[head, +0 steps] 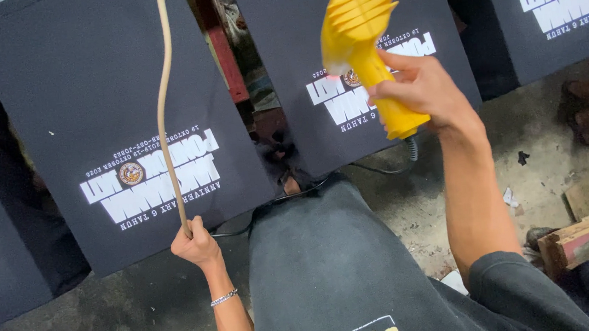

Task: Drying screen-printed designs on black t-shirts using a handheld heat gun.

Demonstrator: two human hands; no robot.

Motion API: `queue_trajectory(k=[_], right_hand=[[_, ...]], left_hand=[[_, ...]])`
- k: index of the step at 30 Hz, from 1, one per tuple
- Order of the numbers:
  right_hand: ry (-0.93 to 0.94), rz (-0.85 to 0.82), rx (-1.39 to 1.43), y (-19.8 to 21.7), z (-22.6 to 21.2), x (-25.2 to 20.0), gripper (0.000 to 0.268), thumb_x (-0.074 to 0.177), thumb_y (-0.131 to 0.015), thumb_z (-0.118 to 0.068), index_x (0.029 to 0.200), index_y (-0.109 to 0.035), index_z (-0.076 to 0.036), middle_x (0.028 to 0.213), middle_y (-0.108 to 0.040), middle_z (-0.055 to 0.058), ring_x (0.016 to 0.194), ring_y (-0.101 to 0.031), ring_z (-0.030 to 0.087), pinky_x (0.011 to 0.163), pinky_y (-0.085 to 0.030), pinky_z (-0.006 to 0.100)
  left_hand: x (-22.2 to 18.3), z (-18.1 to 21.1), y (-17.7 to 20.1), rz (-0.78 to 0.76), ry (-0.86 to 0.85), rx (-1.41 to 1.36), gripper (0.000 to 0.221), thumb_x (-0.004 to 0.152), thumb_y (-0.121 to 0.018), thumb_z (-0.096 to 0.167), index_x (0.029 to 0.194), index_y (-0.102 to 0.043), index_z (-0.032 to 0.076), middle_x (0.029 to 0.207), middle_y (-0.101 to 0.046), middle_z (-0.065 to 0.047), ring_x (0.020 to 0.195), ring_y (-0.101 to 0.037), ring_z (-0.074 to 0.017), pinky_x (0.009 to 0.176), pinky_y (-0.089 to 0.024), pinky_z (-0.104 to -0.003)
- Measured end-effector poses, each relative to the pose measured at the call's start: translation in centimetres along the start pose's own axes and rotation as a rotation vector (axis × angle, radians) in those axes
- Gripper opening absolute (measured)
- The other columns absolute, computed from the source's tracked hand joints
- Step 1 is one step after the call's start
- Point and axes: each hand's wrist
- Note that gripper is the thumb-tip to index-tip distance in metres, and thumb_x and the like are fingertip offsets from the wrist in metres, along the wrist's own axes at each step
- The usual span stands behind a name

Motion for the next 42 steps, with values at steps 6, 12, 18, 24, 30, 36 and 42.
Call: queue_trajectory(k=[6, 12, 18, 24, 30, 36, 42], right_hand=[[-0.028, -0.159, -0.044, -1.2, 0.0, 1.6, 0.082, 0.079, -0.076, -0.030, 0.147, -0.049, 0.007, 0.078, -0.066, 0.021, 0.059, -0.070, 0.030, 0.061, -0.061, 0.041], [-0.025, -0.149, -0.042, -0.1, 0.4, 1.7, 0.083, 0.081, -0.074, -0.030, 0.150, -0.046, 0.008, 0.078, -0.065, 0.021, 0.058, -0.070, 0.031, 0.061, -0.061, 0.041], [-0.004, -0.100, -0.063, 2.2, 1.3, 2.3, 0.077, 0.085, -0.073, -0.030, 0.149, -0.049, 0.005, 0.080, -0.065, 0.020, 0.063, -0.071, 0.031, 0.065, -0.061, 0.041], [-0.156, -0.016, -0.161, 4.1, -0.2, 2.1, 0.057, 0.086, -0.064, -0.023, 0.141, -0.065, -0.010, 0.086, -0.071, 0.009, 0.065, -0.065, 0.019, 0.061, -0.058, 0.032], [-0.199, 0.030, -0.242, 6.5, -0.4, 2.3, 0.060, 0.086, -0.062, -0.032, 0.144, -0.063, -0.014, 0.094, -0.072, 0.009, 0.080, -0.068, 0.018, 0.071, -0.056, 0.032], [-0.131, 0.003, -0.208, 9.3, 0.6, 2.8, 0.056, 0.089, -0.060, -0.026, 0.144, -0.062, -0.012, 0.094, -0.070, 0.011, 0.079, -0.067, 0.019, 0.066, -0.058, 0.033], [-0.087, 0.032, -0.226, 11.7, 1.6, 3.2, 0.050, 0.092, -0.060, -0.025, 0.139, -0.064, -0.010, 0.091, -0.069, 0.012, 0.066, -0.065, 0.020, 0.061, -0.057, 0.031]], left_hand=[[0.1, 0.4, 0.0, 0.009, -0.009, -0.004, 0.053, 0.069, -0.057, -0.007, 0.051, -0.016, 0.021, 0.052, -0.009, 0.010, 0.050, -0.007, -0.0058, 0.048, -0.015, -0.021], [-0.1, -0.4, -0.1, 0.016, 0.000, -0.027, 0.053, 0.072, -0.059, -0.007, 0.050, -0.019, 0.020, 0.050, -0.010, 0.010, 0.047, -0.010, -0.0051, 0.047, -0.016, -0.022], [-0.2, -1.0, 0.1, 0.022, 0.008, -0.030, 0.054, 0.073, -0.060, -0.007, 0.052, -0.018, 0.021, 0.050, -0.011, 0.008, 0.047, -0.010, -0.0054, 0.049, -0.015, -0.024], [-0.2, 3.5, -0.1, -0.018, 0.131, -0.147, 0.053, 0.083, -0.056, -0.011, 0.055, -0.022, 0.017, 0.049, -0.018, 0.005, 0.049, -0.018, -0.0076, 0.052, -0.018, -0.030], [0.1, 5.6, -0.5, 0.031, 0.194, -0.124, 0.051, 0.078, -0.057, -0.009, 0.054, -0.020, 0.015, 0.052, -0.016, 0.003, 0.052, -0.016, -0.0098, 0.055, -0.018, -0.029], [-0.1, 4.8, -0.5, 0.024, 0.171, -0.096, 0.050, 0.083, -0.058, -0.005, 0.050, -0.025, 0.013, 0.048, -0.019, 0.003, 0.047, -0.019, -0.0103, 0.055, -0.022, -0.029], [-0.3, 4.9, -0.9, 0.092, 0.200, -0.058, 0.046, 0.081, -0.058, -0.005, 0.049, -0.029, 0.010, 0.046, -0.021, 0.002, 0.046, -0.022, -0.0113, 0.055, -0.025, -0.027]])
Point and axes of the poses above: each hand's wrist, its own x-axis towards the middle knuckle, its own y-axis out of the back of the hand, z = x × y
